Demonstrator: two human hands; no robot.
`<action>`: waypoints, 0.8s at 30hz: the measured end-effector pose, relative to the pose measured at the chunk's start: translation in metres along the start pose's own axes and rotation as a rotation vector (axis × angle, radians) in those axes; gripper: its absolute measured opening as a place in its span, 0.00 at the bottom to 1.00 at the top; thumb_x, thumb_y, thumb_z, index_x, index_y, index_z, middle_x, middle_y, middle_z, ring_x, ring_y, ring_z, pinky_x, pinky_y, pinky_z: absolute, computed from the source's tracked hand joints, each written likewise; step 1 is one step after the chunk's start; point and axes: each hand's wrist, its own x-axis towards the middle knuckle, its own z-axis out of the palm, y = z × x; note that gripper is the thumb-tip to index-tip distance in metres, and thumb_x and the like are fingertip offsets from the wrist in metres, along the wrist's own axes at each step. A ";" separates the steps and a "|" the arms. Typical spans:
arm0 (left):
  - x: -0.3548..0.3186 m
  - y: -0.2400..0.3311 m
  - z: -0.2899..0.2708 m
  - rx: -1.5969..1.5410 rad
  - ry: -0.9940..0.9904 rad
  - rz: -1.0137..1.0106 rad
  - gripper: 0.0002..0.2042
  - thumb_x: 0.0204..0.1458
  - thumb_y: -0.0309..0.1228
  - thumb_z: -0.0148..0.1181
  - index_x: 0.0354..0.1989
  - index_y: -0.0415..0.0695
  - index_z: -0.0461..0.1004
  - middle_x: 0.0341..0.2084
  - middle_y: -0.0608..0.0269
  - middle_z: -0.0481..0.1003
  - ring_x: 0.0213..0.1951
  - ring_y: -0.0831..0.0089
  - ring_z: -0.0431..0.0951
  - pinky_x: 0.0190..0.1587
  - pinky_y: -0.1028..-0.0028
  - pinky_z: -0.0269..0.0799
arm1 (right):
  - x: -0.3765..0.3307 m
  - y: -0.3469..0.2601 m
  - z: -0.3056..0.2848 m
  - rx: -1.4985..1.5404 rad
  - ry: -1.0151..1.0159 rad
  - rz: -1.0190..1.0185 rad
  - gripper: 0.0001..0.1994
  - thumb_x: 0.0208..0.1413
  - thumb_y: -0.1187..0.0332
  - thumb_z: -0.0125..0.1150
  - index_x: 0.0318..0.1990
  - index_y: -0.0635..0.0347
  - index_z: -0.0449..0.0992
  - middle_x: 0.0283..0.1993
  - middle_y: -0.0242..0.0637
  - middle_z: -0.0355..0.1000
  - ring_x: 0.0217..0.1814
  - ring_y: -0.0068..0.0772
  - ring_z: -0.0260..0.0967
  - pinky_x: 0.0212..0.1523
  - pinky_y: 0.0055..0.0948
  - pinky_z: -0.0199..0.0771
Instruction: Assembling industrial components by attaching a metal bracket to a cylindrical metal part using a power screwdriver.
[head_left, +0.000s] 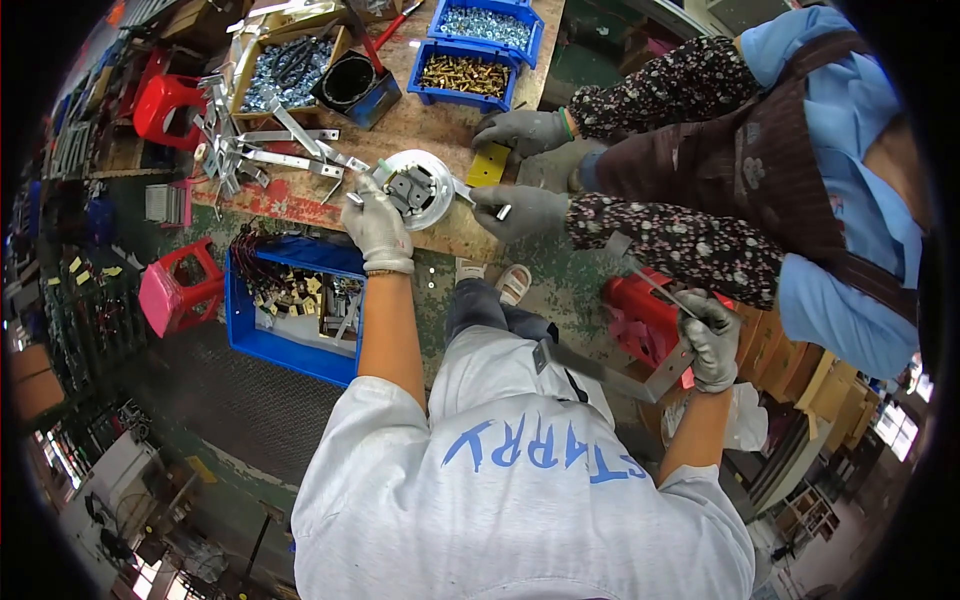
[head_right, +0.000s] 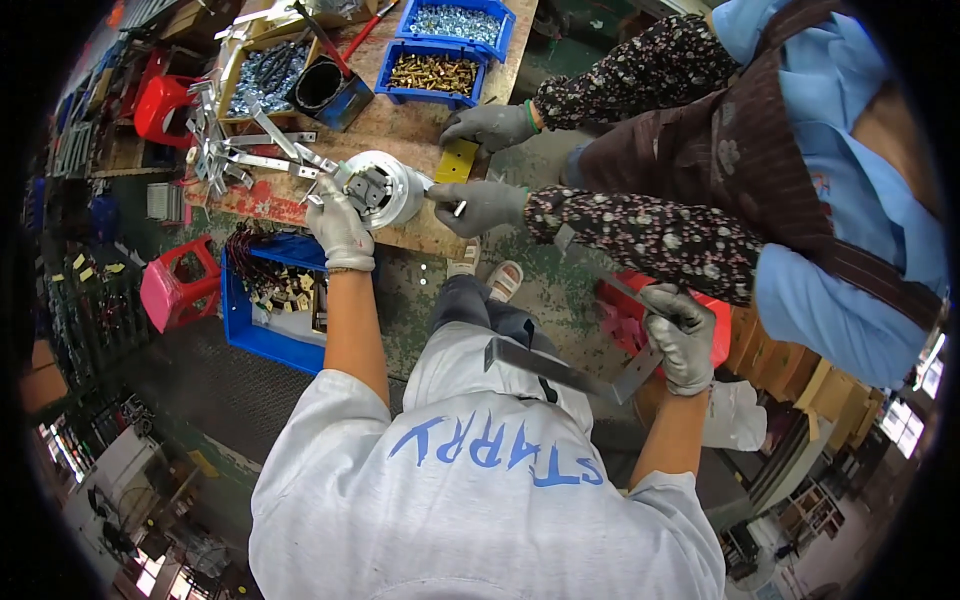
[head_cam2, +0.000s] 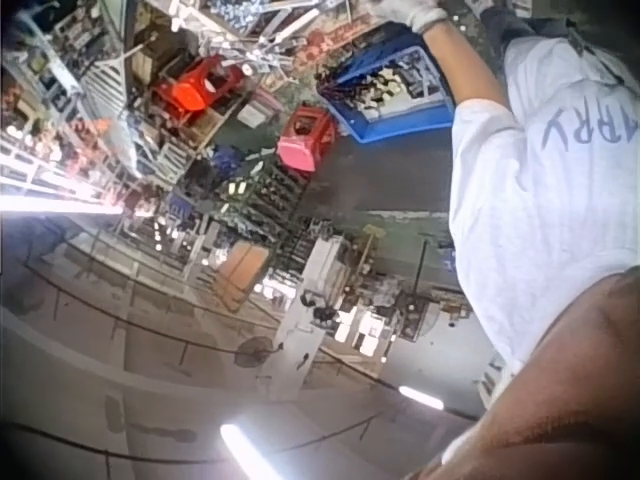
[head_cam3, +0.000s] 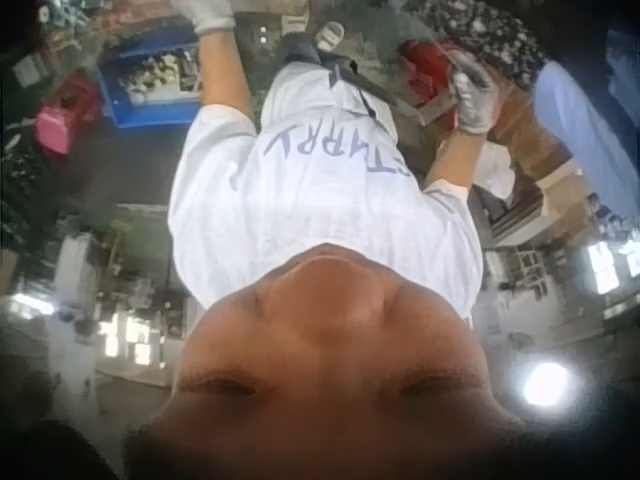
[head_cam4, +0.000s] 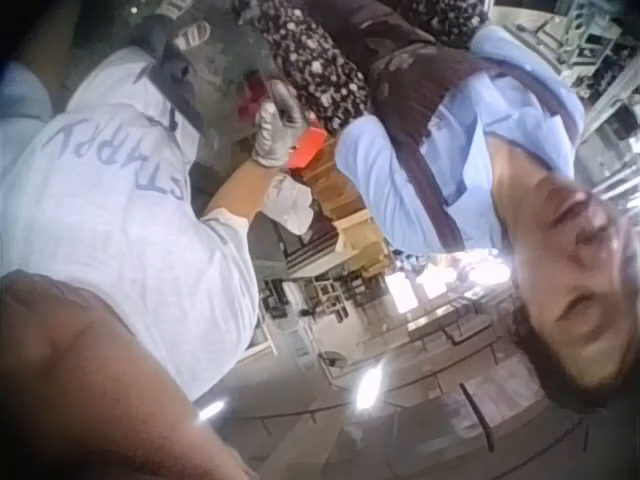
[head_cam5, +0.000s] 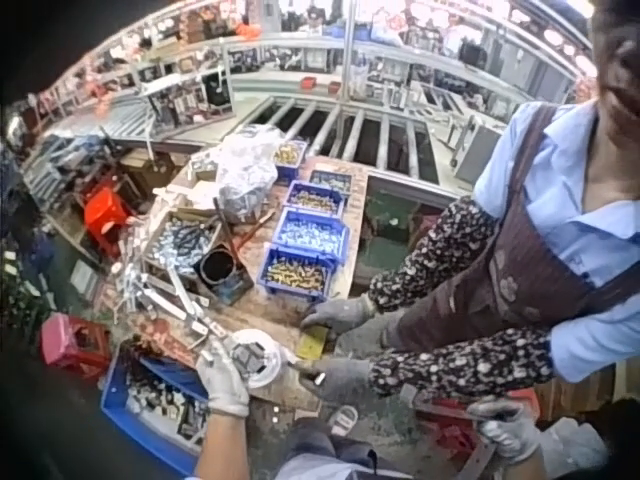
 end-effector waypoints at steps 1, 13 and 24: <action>-0.003 0.003 -0.002 -0.004 0.012 0.007 0.19 0.63 0.42 0.50 0.42 0.35 0.73 0.34 0.62 0.73 0.32 0.77 0.71 0.37 0.76 0.71 | -0.003 0.001 -0.001 0.033 -0.017 -0.010 0.20 0.48 0.65 0.68 0.44 0.72 0.77 0.31 0.33 0.69 0.20 0.18 0.60 0.20 0.17 0.56; -0.081 0.092 -0.072 -0.122 0.058 0.127 0.19 0.65 0.39 0.45 0.41 0.32 0.72 0.36 0.57 0.76 0.35 0.70 0.79 0.39 0.70 0.80 | -0.041 -0.025 0.019 0.118 -0.129 -0.018 0.17 0.40 0.80 0.61 0.42 0.70 0.79 0.44 0.44 0.74 0.41 0.31 0.71 0.43 0.27 0.71; -0.041 0.077 -0.072 -0.046 -0.230 -0.014 0.18 0.65 0.38 0.45 0.44 0.31 0.70 0.40 0.51 0.76 0.40 0.67 0.78 0.46 0.69 0.76 | -0.058 -0.043 0.074 0.045 0.056 -0.237 0.17 0.37 0.80 0.65 0.40 0.69 0.80 0.45 0.46 0.72 0.43 0.34 0.70 0.39 0.26 0.71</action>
